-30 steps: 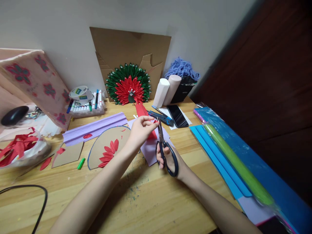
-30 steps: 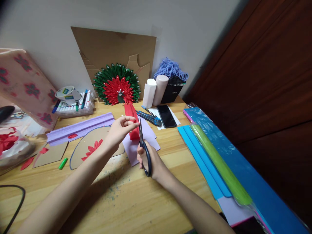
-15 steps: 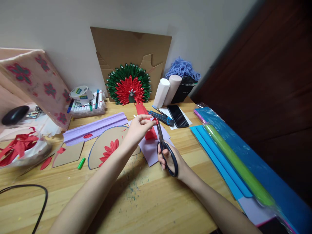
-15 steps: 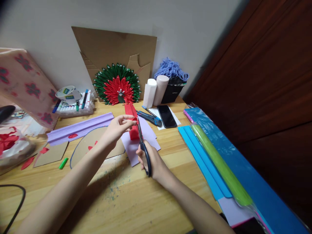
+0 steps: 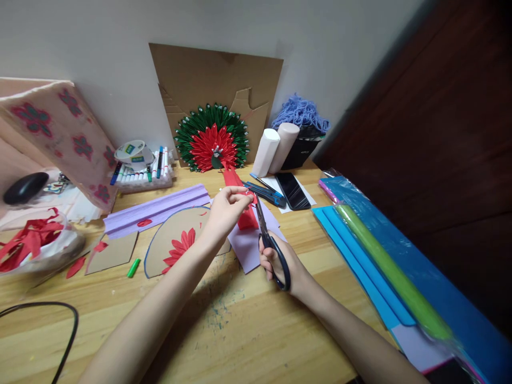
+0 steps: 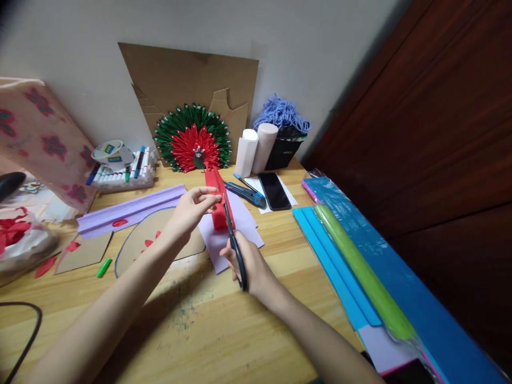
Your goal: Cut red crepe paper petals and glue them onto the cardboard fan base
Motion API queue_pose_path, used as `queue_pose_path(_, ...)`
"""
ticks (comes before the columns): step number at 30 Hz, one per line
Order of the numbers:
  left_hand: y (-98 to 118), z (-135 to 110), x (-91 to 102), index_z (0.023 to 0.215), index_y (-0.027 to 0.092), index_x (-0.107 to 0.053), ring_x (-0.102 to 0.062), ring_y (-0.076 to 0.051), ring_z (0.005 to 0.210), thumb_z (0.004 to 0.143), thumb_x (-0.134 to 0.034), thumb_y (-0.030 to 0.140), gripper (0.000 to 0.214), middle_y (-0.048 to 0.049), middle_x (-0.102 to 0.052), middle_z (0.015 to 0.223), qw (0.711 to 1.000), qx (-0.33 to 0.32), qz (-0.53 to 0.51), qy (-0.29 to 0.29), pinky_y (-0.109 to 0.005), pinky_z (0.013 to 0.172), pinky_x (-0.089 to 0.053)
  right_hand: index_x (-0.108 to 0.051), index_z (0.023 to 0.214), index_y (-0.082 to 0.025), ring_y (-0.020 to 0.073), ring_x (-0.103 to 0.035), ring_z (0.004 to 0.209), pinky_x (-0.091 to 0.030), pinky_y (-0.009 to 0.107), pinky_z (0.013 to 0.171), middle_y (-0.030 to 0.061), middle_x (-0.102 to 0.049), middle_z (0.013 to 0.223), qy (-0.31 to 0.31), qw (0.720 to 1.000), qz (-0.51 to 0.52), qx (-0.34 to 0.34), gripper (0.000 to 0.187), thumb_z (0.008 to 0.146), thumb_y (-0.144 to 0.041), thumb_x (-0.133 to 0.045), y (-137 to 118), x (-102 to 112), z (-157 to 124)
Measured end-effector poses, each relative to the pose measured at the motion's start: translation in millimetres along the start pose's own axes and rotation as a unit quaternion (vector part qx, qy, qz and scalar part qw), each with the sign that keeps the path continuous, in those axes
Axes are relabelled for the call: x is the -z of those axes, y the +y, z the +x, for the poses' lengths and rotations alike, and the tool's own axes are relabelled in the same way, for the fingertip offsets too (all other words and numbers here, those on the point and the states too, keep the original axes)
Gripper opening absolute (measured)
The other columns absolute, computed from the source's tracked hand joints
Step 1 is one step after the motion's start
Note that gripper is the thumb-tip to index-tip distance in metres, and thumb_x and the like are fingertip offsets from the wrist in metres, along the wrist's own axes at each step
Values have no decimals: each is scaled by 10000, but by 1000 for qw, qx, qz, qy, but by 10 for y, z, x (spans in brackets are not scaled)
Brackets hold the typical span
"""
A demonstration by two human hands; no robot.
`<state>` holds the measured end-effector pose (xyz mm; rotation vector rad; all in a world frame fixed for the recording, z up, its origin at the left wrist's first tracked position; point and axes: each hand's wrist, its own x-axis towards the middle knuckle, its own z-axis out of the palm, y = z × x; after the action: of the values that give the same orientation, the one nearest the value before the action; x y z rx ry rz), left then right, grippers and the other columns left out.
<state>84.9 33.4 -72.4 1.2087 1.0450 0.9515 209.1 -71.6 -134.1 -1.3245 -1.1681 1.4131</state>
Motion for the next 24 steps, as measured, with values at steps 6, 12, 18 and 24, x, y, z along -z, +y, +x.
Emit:
queue_pose_path(6, 0, -4, 5, 970, 109, -555, -552, -96, 639, 700, -652, 257, 323, 16, -595, 667, 1000, -14, -15, 7, -220, 638, -419, -414, 769, -220, 61, -345, 365, -343, 168, 327, -98, -376, 486, -8, 1000, 7, 0, 514, 700, -718, -518, -13, -12, -13)
queue_pose_path(12, 18, -25, 5, 971, 105, -546, -473, -65, 528, 680, -669, 222, 337, 55, -550, 582, 1000, -17, -6, -7, -201, 565, -363, -422, 758, -212, 62, -381, 400, -383, 185, 395, -84, -401, 511, -27, 999, 5, 24, 573, 682, -778, -463, -81, -18, -64)
queue_pose_path(18, 30, -32, 12, 965, 110, -536, -490, -73, 534, 660, -681, 204, 350, 44, -582, 586, 1000, -20, -1, -17, -205, 558, -365, -441, 760, -205, 66, -408, 390, -379, 186, 393, -77, -419, 508, -25, 999, -11, 38, 620, 664, -816, -413, -54, 4, -51)
queue_pose_path(24, 16, -12, 19, 954, 110, -540, -518, -78, 553, 658, -691, 222, 350, 34, -599, 596, 1000, -19, -3, -18, -205, 583, -384, -436, 772, -211, 60, -372, 365, -373, 172, 362, -94, -395, 482, -18, 1000, 10, 13, 509, 728, -716, -478, -63, -18, -43)
